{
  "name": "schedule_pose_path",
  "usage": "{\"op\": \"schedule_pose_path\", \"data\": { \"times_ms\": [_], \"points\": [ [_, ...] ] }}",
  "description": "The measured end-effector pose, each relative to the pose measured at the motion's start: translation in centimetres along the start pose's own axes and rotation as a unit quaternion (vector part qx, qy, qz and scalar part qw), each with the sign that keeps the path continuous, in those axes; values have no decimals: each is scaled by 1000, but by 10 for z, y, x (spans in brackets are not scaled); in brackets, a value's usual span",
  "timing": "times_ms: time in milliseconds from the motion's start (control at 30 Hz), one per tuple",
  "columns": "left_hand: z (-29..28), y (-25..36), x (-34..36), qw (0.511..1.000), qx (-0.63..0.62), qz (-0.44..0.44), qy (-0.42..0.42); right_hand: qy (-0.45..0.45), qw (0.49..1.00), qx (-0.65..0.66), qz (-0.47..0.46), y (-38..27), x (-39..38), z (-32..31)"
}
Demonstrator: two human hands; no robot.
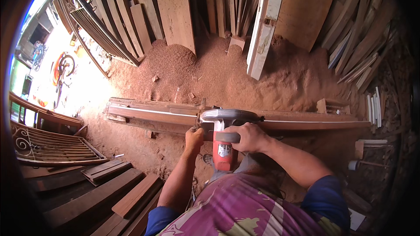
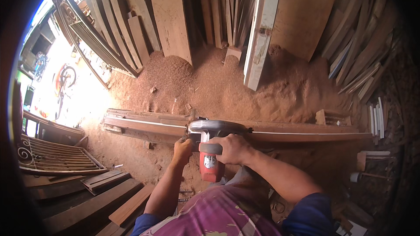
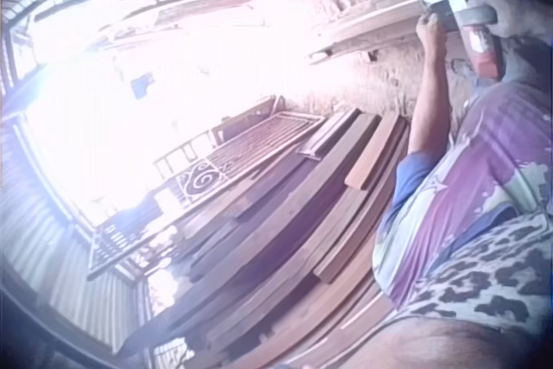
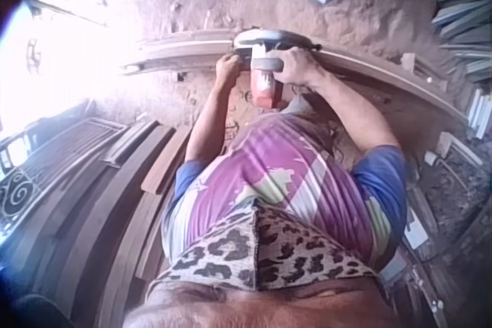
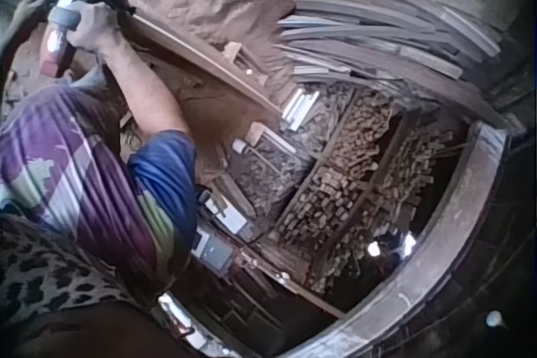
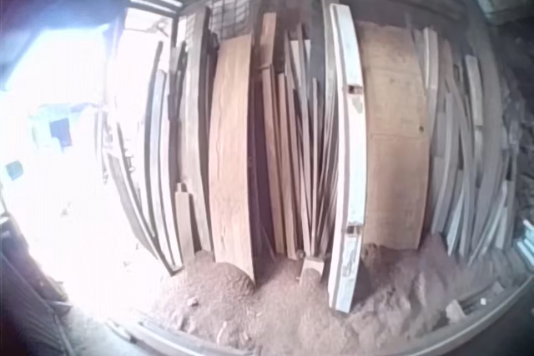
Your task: The person uses a circular saw to cut a length of wood in a workshop, checking the alignment with a ruler.
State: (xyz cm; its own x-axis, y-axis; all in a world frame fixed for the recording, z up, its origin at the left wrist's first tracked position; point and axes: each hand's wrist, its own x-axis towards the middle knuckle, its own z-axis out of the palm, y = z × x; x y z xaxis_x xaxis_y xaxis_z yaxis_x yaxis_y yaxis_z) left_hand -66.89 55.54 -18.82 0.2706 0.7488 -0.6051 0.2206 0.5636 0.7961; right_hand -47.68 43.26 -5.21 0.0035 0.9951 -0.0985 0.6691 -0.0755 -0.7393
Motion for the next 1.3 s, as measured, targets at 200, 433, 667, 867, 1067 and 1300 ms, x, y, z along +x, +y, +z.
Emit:
{"op": "schedule_pose_path", "data": {
  "times_ms": [200,433,667,867,1067,1300],
  "points": [
    [-17,-7,10,1000,-22,6,-8,-21,999,1,25,-19,10,0],
    [-28,5,8,1000,-14,-3,10,-11,1000,0,12,-22,20,11],
    [-46,6,14,1000,20,-4,17,-12,1000,3,12,-34,31,18],
    [-55,18,13,1000,21,14,-7,-10,1000,0,7,-33,37,25],
    [-68,38,2,997,43,35,-49,-10,1000,-1,23,-39,53,43],
    [-83,29,23,995,88,46,-24,-21,999,19,33,-53,59,38]
  ]
}}
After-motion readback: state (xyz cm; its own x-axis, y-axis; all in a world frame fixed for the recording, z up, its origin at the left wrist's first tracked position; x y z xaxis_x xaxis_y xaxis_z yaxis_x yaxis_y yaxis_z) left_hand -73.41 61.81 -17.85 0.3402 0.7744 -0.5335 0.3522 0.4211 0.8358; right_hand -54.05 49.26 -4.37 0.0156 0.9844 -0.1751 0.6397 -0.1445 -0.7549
